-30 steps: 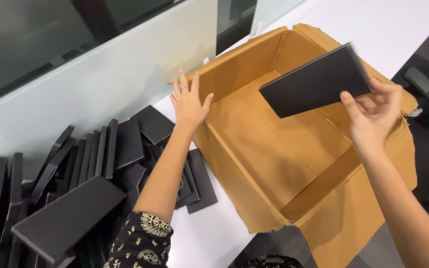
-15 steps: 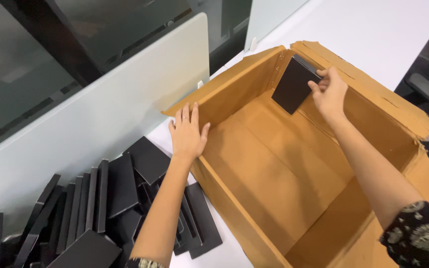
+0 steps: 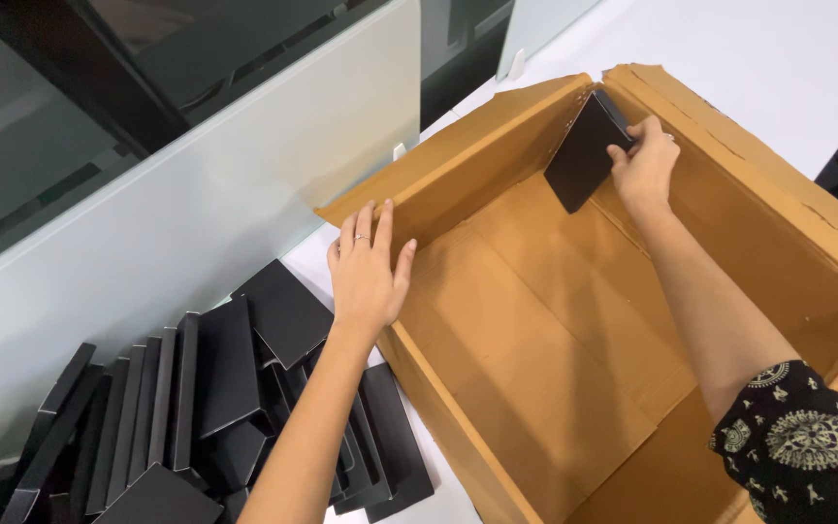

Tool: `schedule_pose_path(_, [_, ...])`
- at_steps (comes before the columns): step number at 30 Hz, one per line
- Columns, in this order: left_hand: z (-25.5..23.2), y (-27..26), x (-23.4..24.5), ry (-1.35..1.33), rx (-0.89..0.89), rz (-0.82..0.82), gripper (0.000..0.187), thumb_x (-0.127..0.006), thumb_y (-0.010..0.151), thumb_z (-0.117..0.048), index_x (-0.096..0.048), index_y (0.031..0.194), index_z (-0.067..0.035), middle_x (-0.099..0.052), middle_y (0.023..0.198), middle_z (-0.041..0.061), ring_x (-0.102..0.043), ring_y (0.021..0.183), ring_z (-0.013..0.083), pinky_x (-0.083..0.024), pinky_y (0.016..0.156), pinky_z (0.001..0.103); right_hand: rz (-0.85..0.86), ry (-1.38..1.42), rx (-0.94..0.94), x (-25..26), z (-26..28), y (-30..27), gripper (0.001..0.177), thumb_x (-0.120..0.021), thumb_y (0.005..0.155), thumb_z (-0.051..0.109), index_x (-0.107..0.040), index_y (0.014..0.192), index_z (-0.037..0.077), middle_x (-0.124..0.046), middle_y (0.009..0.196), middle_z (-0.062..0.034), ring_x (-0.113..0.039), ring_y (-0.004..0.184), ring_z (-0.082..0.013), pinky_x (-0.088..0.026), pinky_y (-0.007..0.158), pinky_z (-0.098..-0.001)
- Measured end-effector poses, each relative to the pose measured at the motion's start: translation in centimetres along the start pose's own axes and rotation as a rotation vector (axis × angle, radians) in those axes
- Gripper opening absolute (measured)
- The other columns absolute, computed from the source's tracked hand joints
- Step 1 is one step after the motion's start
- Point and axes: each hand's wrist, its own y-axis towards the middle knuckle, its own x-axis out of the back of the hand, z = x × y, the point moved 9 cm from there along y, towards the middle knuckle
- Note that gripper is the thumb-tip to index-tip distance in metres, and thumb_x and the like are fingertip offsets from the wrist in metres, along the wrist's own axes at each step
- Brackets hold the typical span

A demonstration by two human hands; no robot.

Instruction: The person picks up black product boxes from a large pile on a workstation and places them into a cardboard box.

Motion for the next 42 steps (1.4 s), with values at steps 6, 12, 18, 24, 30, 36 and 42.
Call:
schedule_pose_path(6, [0.0, -0.2, -0.1, -0.009, 0.019, 0.009, 0.059, -0.057, 0.1, -0.035, -0.047, 0.15, -0.006, -0.047, 0.152, 0.017, -0.04, 0.139, 0.0336, -0.034, 0.107, 0.053, -0.11, -0.09, 0.069, 1.6, -0.8, 0.1, 0.029, -0.078, 0.09, -0.006, -0.071, 0.118, -0.004, -0.059, 0.108, -0.0205, -0.063, 0.088, -0.0288, -0.054, 0.081, -0.0412])
schedule_pose_path(12, [0.2, 0.0, -0.8, 0.024, 0.024, 0.004, 0.06, -0.057, 0.1, -0.035, -0.046, 0.151, -0.007, -0.046, 0.151, 0.017, -0.04, 0.139, 0.0343, -0.034, 0.107, 0.054, 0.258, -0.051, -0.242, -0.3, -3.1, 0.7, 0.067, -0.077, 0.089, 0.006, -0.054, 0.151, 0.001, -0.07, 0.104, -0.0235, -0.069, 0.098, -0.0325, -0.054, 0.095, -0.0404])
schedule_pose_path(18, [0.6, 0.3, -1.7, 0.059, 0.042, 0.026, 0.06, -0.054, 0.101, -0.038, -0.043, 0.153, -0.011, -0.044, 0.153, 0.016, -0.038, 0.14, 0.0342, -0.032, 0.109, 0.057, 0.187, -0.14, 0.104, 2.3, 4.0, -0.4, 0.09, -0.09, 0.076, 0.012, -0.044, 0.149, -0.013, -0.059, 0.129, -0.0336, -0.055, 0.12, -0.0516, -0.042, 0.102, -0.051])
schedule_pose_path(24, [1.3, 1.3, -3.8, 0.03, 0.093, 0.164, 0.068, -0.051, 0.1, -0.046, -0.034, 0.158, -0.015, -0.03, 0.163, 0.011, -0.022, 0.151, 0.0327, -0.016, 0.119, 0.062, 0.492, 0.187, 0.032, 3.4, 13.8, -6.4, 0.073, -0.083, 0.082, 0.022, -0.051, 0.147, 0.009, -0.055, 0.147, -0.0183, -0.065, 0.114, -0.0344, -0.061, 0.085, -0.041])
schedule_pose_path(30, [2.9, -0.6, -2.3, -0.318, 0.199, 0.189, 0.072, -0.043, 0.104, -0.051, -0.025, 0.161, -0.011, -0.009, 0.171, 0.014, -0.001, 0.156, 0.0412, 0.0, 0.119, 0.066, 0.731, 0.455, 0.011, 4.3, 26.7, -16.2, 0.073, -0.08, 0.083, 0.027, -0.047, 0.148, 0.015, -0.051, 0.151, -0.0153, -0.061, 0.127, -0.0305, -0.059, 0.093, -0.0402])
schedule_pose_path(36, [6.2, -15.2, 7.8, -0.4, 0.332, -0.203, 0.062, -0.052, 0.107, -0.037, -0.037, 0.157, -0.004, -0.019, 0.17, 0.024, -0.014, 0.157, 0.0472, -0.012, 0.125, 0.057, 0.782, 0.479, 0.496, 6.1, 37.1, -24.7, 0.068, -0.076, 0.089, 0.028, -0.047, 0.148, 0.011, -0.042, 0.157, -0.0231, -0.04, 0.144, -0.0433, -0.037, 0.115, -0.0505])
schedule_pose_path(42, [8.7, -29.4, 22.1, -0.367, 0.556, -0.573, 0.044, -0.071, 0.095, -0.022, -0.063, 0.134, -0.003, -0.057, 0.15, 0.019, -0.055, 0.139, 0.0356, -0.04, 0.116, 0.044, 0.987, 0.558, 0.644, 5.5, 43.9, -31.9, 0.068, -0.074, 0.089, 0.03, -0.044, 0.148, 0.013, -0.038, 0.16, -0.0207, -0.036, 0.148, -0.0409, -0.035, 0.117, -0.0492])
